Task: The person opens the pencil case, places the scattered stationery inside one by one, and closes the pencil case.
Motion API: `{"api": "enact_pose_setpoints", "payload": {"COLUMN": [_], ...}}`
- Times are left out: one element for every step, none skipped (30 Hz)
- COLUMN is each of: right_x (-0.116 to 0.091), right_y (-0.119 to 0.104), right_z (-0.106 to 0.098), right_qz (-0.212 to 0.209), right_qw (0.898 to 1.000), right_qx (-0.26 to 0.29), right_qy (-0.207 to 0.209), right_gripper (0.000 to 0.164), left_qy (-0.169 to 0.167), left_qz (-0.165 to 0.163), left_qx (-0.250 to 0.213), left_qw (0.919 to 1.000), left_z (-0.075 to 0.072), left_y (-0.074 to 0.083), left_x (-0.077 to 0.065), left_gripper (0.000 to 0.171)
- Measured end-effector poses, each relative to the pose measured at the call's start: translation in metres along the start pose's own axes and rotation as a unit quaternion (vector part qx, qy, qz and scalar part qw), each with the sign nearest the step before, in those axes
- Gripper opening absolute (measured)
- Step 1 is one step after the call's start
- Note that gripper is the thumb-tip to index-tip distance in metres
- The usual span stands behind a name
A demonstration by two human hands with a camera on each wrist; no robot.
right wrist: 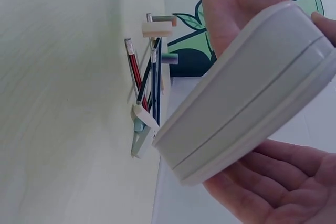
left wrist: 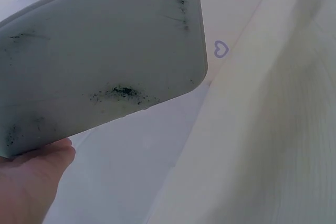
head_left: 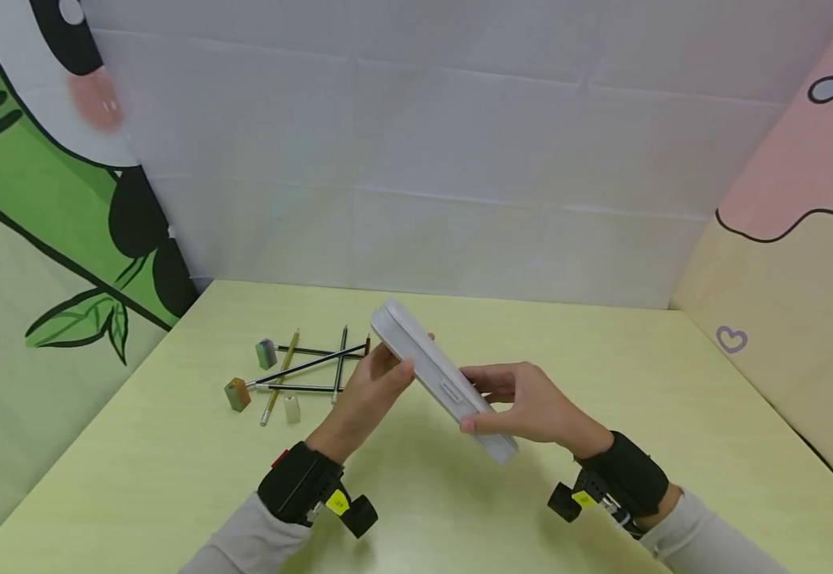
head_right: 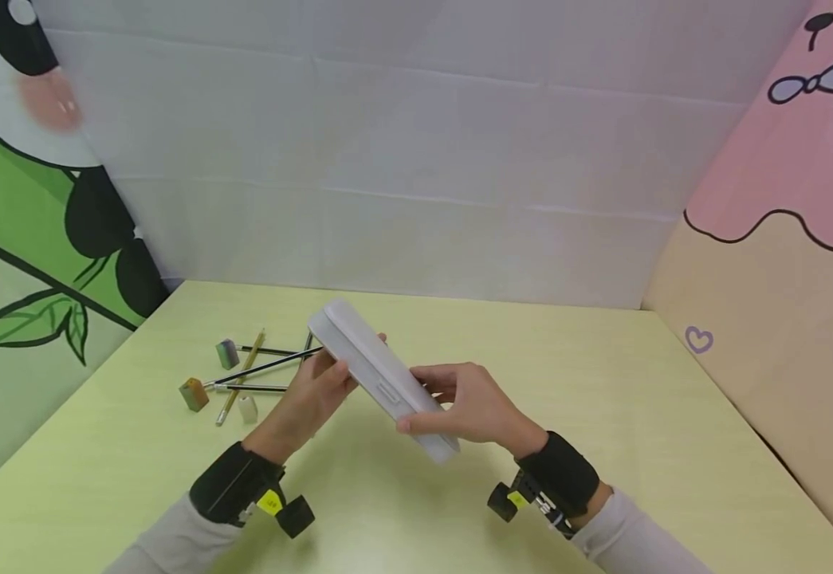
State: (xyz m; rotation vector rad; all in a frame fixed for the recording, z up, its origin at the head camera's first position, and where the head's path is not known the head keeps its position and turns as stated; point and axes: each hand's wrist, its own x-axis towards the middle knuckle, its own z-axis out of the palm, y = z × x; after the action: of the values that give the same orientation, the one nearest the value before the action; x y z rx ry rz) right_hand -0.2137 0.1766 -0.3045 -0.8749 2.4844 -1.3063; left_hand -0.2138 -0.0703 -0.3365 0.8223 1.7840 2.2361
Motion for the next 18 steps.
{"api": "enact_pose_setpoints", "payload": {"right_x": [-0.0001,-0.0004,-0.0005,-0.0008,-0.0008,-0.0007,-0.0006,-0.0004,0.0,0.0003,0.0005,0.0006,0.0006,0.0006,0.0005,0.0003,0.0003,0.0002], "right_y": [-0.0003,-0.0005,-0.0005,-0.0002,0.0,0.0001,0.0002,0.0003,0.0002,0.0,-0.0002,-0.0005,-0.0008,-0.001,-0.0012,-0.0014,-0.0017,-0.0019], "right_z": [0.0004,0.0008,0.0012,0.0021,0.003,0.0038,0.0047,0.0055,0.0064,0.0071,0.0076,0.008,0.0082,0.0084,0.0086,0.0087,0.009,0.0092], "right_qz": [-0.002,-0.004,-0.006,-0.007,-0.009,-0.01,-0.01,-0.011,-0.013,-0.013,-0.014,-0.014,-0.014,-0.014,-0.014,-0.012,-0.011,-0.01], "right_qw": [1.0,1.0,1.0,1.0,1.0,1.0,1.0,1.0,1.0,1.0,1.0,1.0,1.0,1.0,1.0,1.0,1.0,1.0], "right_qx": [0.002,0.004,0.004,0.006,0.007,0.007,0.007,0.007,0.008,0.009,0.008,0.008,0.008,0.008,0.009,0.009,0.01,0.011], "right_qy": [-0.002,-0.003,-0.004,-0.003,-0.002,-0.001,0.0,0.001,0.002,0.002,0.001,0.0,-0.001,-0.003,-0.005,-0.006,-0.008,-0.009], "right_gripper": [0.067,0.067,0.067,0.067,0.066,0.066,0.066,0.065,0.065,0.065,0.065,0.065,0.065,0.065,0.065,0.065,0.065,0.065], "left_qy": [0.0,0.001,0.001,0.001,0.002,0.004,0.008,0.01,0.013,0.014,0.016,0.018,0.019,0.019,0.019,0.02,0.022,0.023], "left_qz": [0.002,0.003,0.004,0.005,0.007,0.01,0.012,0.014,0.016,0.018,0.021,0.022,0.023,0.023,0.023,0.022,0.022,0.02], "left_qx": [-0.002,-0.004,-0.008,-0.009,-0.014,-0.019,-0.024,-0.029,-0.033,-0.039,-0.044,-0.044,-0.044,-0.044,-0.044,-0.044,-0.044,-0.046], "left_qw": [1.0,1.0,1.0,0.9999,0.9999,0.9998,0.9996,0.9994,0.9992,0.999,0.9987,0.9986,0.9986,0.9986,0.9986,0.9986,0.9986,0.9985], "left_z": [0.0002,0.0005,0.0006,0.0012,0.0017,0.0022,0.0026,0.0028,0.003,0.0031,0.003,0.0028,0.0027,0.0025,0.0024,0.0023,0.0022,0.0021], "left_y": [-0.0002,-0.0003,-0.0004,-0.0001,0.0,0.0,-0.0002,-0.0003,-0.0005,-0.0006,-0.0011,-0.0014,-0.0012,-0.0011,-0.0011,-0.001,-0.001,-0.0011], "left_x": [0.0001,0.0002,0.0002,-0.0001,-0.0003,-0.0005,-0.0005,-0.0006,-0.0007,-0.0006,-0.0003,-0.0002,0.0,0.0001,0.0002,0.0003,0.0002,0.0001], "left_gripper": [0.09,0.089,0.089,0.088,0.088,0.087,0.085,0.084,0.083,0.083,0.082,0.081,0.081,0.081,0.081,0.081,0.08,0.079]}}
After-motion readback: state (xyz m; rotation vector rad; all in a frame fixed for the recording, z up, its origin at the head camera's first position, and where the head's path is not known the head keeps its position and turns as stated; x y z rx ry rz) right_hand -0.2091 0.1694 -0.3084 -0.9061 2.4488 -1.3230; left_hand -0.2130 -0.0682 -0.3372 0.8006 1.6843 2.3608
